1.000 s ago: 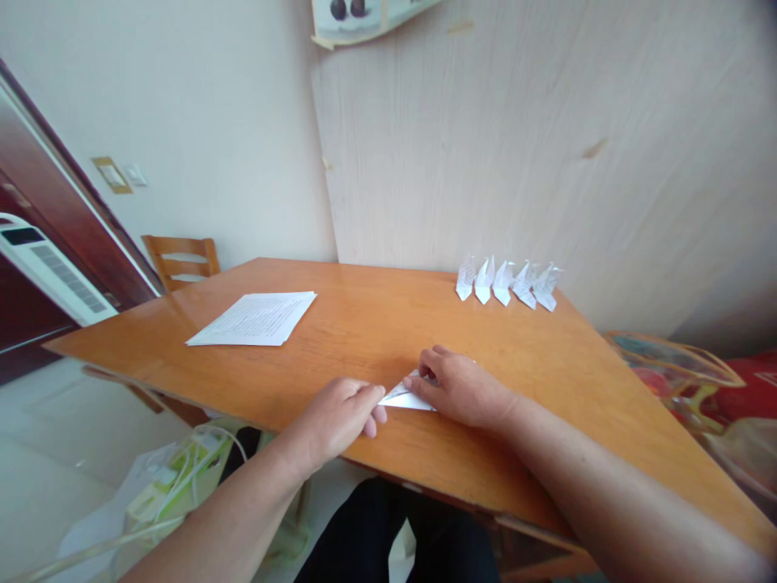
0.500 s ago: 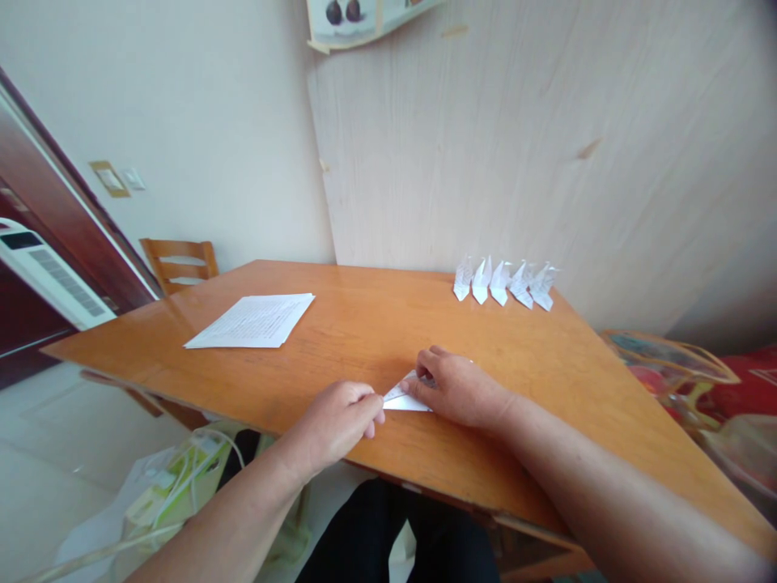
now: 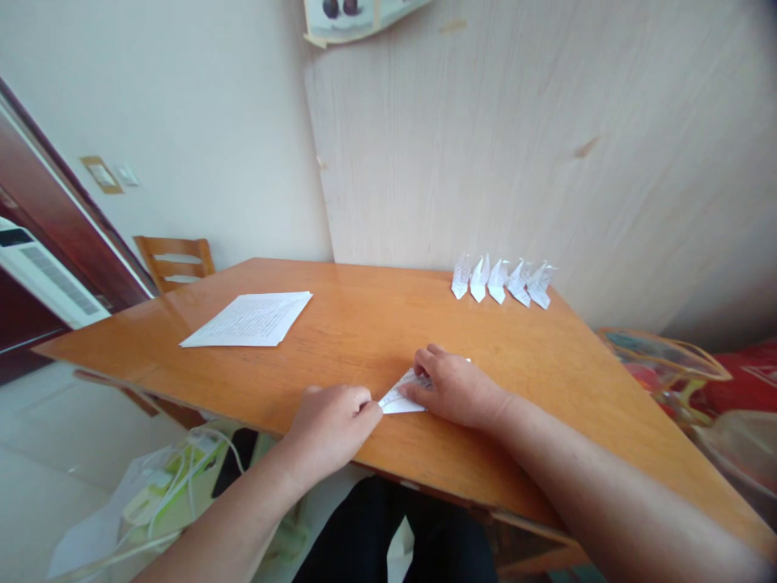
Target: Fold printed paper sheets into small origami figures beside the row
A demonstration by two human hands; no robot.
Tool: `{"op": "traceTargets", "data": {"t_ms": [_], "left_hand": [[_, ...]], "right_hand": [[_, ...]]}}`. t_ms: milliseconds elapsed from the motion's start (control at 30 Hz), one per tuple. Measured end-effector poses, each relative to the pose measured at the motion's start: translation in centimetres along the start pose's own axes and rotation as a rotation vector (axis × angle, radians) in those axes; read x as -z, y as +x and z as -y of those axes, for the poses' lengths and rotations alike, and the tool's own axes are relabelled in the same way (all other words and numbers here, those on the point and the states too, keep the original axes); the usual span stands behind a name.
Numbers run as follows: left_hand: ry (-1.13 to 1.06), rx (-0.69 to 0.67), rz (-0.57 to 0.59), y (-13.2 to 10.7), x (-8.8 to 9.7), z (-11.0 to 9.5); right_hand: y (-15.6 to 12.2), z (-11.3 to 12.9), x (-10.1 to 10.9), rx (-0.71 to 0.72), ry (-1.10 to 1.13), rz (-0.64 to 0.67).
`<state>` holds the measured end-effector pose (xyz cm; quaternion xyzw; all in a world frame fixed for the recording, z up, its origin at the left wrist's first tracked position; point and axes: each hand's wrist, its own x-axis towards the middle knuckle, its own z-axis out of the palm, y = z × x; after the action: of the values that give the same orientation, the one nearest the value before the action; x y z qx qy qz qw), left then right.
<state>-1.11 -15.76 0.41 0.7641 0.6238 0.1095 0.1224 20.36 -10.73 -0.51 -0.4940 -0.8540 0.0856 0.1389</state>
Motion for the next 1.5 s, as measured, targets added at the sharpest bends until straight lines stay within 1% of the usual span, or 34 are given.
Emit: {"op": "traceTargets", "data": {"t_ms": [133,267,333,400,500,567,633,800,900,1033,1267,1500], "left_hand": [[0.085,-0.046,-0.028,-0.2,0.0,-0.1],[0.072,-0.001,-0.004,-0.1,0.4,0.3],[0.022,0.031,0.0,0.1,0.7,0.7],[-0.056,0.026,-0.015,0.3,0.8,1.2],[-0.222,-0.062,-0.038,0.5,0.7,1.6],[-0.316,-0.132,-0.023,0.6,0.5,1.6],[-0.354,-0.174,-0.005,0.6,0.2,1.6],[-0.284,-0.211,-0.042,0.4,0.1,2.2],[-0.194,-0.245,-0.082,-0.3,0.1,2.4],[-0.083,-0.242,-0.15,-1.3,-0.3,2.3],[-0.068,-0.26,-0.239,-2.3,-1.1,2.4],[0.033,-0.321,-0.301,-3.1,-1.6,2.3]], "right_hand": [[0.0,0.1,-0.3,0.001,-0.033,-0.015],[0.0,0.2,-0.4,-0.006,-0.063,0.001],[0.0,0.2,-0.4,-0.018,-0.075,0.014],[0.0,0.2,-0.4,-0.018,-0.083,0.013],[-0.1,0.2,-0.3,-0.011,-0.088,0.013],[-0.1,0.2,-0.3,-0.017,-0.089,0.019],[-0.1,0.1,-0.4,-0.023,-0.09,0.018],[-0.1,-0.1,-0.7,-0.021,-0.075,0.009],[0.0,-0.2,-0.8,-0.02,-0.063,0.012],[0.0,-0.1,-0.7,-0.017,-0.057,0.014],[-0.1,-0.1,-0.7,-0.019,-0.032,-0.001],[-0.2,-0.1,-0.7,-0.011,-0.054,-0.015]]}}
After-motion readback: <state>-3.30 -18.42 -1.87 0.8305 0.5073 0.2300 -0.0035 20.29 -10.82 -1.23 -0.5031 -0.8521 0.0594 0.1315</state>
